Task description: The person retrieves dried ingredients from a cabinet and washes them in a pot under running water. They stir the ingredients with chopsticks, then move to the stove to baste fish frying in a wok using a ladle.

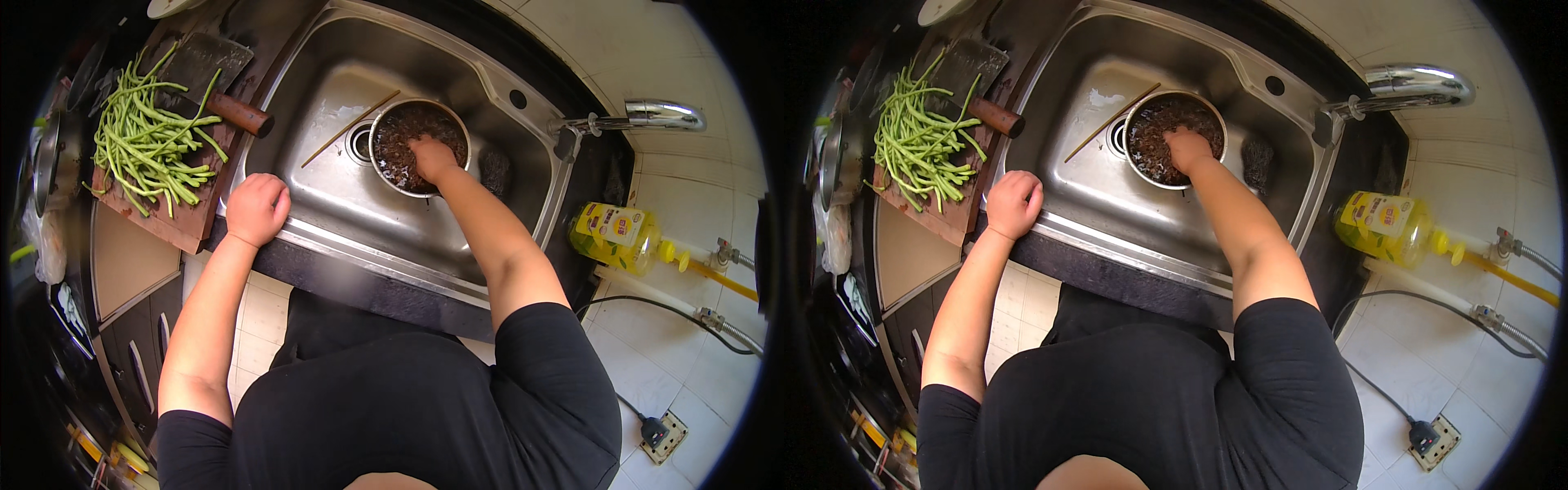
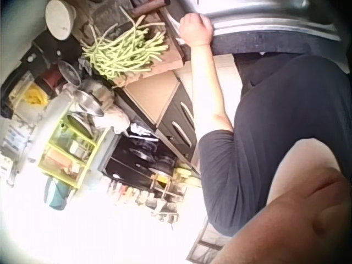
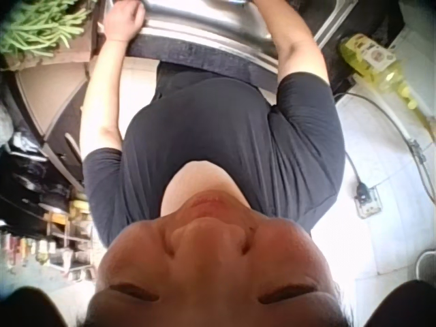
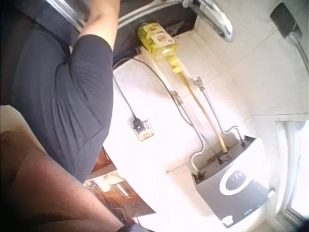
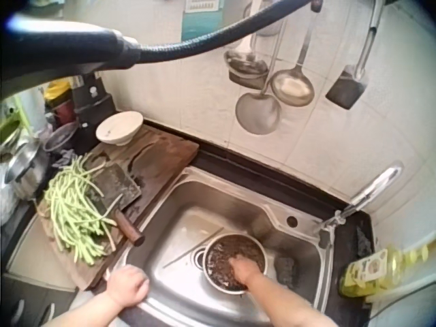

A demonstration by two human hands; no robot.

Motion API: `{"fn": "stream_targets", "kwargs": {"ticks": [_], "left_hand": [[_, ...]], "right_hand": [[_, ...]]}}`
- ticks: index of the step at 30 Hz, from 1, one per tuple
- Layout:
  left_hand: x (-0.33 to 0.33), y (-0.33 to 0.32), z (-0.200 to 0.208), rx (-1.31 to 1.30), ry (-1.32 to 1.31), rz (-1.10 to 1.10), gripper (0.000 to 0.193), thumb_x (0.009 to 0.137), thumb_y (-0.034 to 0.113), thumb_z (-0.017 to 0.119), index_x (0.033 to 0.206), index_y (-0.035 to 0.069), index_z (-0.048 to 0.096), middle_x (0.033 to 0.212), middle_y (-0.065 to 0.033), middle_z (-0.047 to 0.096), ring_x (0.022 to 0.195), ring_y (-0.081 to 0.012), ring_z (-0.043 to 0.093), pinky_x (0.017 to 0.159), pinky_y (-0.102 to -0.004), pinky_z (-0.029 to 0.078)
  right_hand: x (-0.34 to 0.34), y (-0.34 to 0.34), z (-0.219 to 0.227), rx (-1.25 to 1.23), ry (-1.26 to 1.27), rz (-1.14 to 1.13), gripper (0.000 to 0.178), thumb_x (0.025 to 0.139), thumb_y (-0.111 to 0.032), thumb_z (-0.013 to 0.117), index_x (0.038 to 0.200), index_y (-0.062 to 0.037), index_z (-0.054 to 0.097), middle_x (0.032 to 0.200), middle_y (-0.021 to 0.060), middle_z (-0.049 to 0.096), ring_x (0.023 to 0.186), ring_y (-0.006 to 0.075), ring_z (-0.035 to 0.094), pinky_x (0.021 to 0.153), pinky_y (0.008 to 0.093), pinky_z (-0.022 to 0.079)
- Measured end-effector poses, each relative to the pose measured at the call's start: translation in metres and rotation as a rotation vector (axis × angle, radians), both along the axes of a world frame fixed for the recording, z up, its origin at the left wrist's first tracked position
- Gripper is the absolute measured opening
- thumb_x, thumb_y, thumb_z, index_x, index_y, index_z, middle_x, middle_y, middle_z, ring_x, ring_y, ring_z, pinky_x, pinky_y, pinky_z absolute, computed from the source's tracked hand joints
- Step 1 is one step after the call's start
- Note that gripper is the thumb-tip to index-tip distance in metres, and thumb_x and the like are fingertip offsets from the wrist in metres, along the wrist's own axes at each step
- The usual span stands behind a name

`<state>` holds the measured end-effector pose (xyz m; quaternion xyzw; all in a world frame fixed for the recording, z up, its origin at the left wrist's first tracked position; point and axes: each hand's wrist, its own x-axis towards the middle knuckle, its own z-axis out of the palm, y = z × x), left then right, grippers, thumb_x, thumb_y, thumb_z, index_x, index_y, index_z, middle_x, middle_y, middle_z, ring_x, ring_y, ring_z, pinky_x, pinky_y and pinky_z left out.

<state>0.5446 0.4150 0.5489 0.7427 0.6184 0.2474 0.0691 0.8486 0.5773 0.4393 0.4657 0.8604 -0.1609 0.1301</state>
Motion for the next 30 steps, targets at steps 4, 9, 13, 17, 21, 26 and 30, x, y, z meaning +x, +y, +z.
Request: {"fn": "stream_targets", "kwargs": {"ticks": [4, 9, 13, 17, 21, 26, 30], "left_hand": [[-0.001, -0.002, -0.001, -0.011, -0.003, 0.017, 0.005, 0.072, 0.011, 0.060, 0.069, 0.006, 0.059, 0.075, -0.0076, 0.060, 0.073, -0.0269, 0.058, 0.063, -0.0362, 0.048], [-0.003, -0.001, -0.003, -0.002, -0.024, 0.012, 0.006, 0.071, 0.012, 0.060, 0.069, 0.007, 0.058, 0.075, -0.0073, 0.060, 0.073, -0.0264, 0.058, 0.062, -0.0360, 0.048], [-0.004, -0.003, -0.003, 0.005, -0.042, 0.024, 0.006, 0.070, 0.012, 0.061, 0.068, 0.007, 0.058, 0.074, -0.0064, 0.060, 0.072, -0.0257, 0.058, 0.062, -0.0353, 0.048], [-0.004, -0.003, -0.001, -0.001, -0.039, 0.025, 0.006, 0.070, 0.012, 0.061, 0.068, 0.007, 0.058, 0.073, -0.0062, 0.060, 0.071, -0.0255, 0.058, 0.061, -0.0351, 0.048], [-0.005, -0.002, -0.001, -0.006, -0.043, 0.023, 0.006, 0.070, 0.012, 0.061, 0.068, 0.007, 0.058, 0.073, -0.0064, 0.060, 0.071, -0.0255, 0.058, 0.062, -0.0351, 0.048], [-0.005, -0.002, 0.000, -0.012, -0.031, 0.026, 0.006, 0.069, 0.012, 0.061, 0.067, 0.007, 0.058, 0.072, -0.0063, 0.060, 0.071, -0.0254, 0.058, 0.062, -0.0352, 0.049], [-0.005, 0.000, -0.001, -0.010, -0.026, 0.015, 0.007, 0.069, 0.012, 0.061, 0.067, 0.007, 0.058, 0.072, -0.0063, 0.060, 0.071, -0.0253, 0.058, 0.062, -0.0352, 0.049]], "right_hand": [[-0.001, -0.004, 0.041, -0.028, 0.072, -0.072, 0.031, 0.078, -0.023, 0.060, 0.105, -0.0092, 0.055, 0.104, 0.0167, 0.059, 0.096, 0.0329, 0.059, 0.081, 0.0425, 0.048], [-0.012, 0.004, 0.072, -0.098, -0.021, -0.235, 0.039, 0.078, -0.031, 0.061, 0.110, -0.0082, 0.053, 0.103, 0.0175, 0.061, 0.095, 0.0327, 0.059, 0.081, 0.0418, 0.048], [-0.013, -0.007, 0.074, 0.001, 0.178, -0.133, 0.054, 0.076, -0.028, 0.066, 0.124, -0.0104, 0.048, 0.119, 0.0159, 0.053, 0.105, 0.0330, 0.054, 0.085, 0.0407, 0.046], [-0.021, -0.020, 0.077, 0.116, 0.001, -0.045, 0.064, 0.074, -0.027, 0.068, 0.132, -0.0161, 0.041, 0.133, 0.0142, 0.040, 0.118, 0.0363, 0.041, 0.092, 0.0447, 0.043], [-0.025, -0.018, 0.067, 0.197, -0.089, 0.137, 0.063, 0.074, -0.031, 0.068, 0.131, -0.0225, 0.044, 0.144, 0.0121, 0.026, 0.133, 0.0389, 0.020, 0.104, 0.0565, 0.024], [-0.028, -0.009, 0.041, 0.056, -0.250, 0.127, 0.056, 0.073, -0.027, 0.066, 0.126, -0.0178, 0.051, 0.145, 0.0121, 0.025, 0.133, 0.0415, 0.020, 0.105, 0.0527, 0.025], [-0.011, 0.006, -0.047, -0.072, -0.410, 0.126, 0.041, 0.074, -0.016, 0.057, 0.115, -0.0099, 0.059, 0.132, 0.0142, 0.045, 0.127, 0.0330, 0.036, 0.101, 0.0454, 0.034]]}}
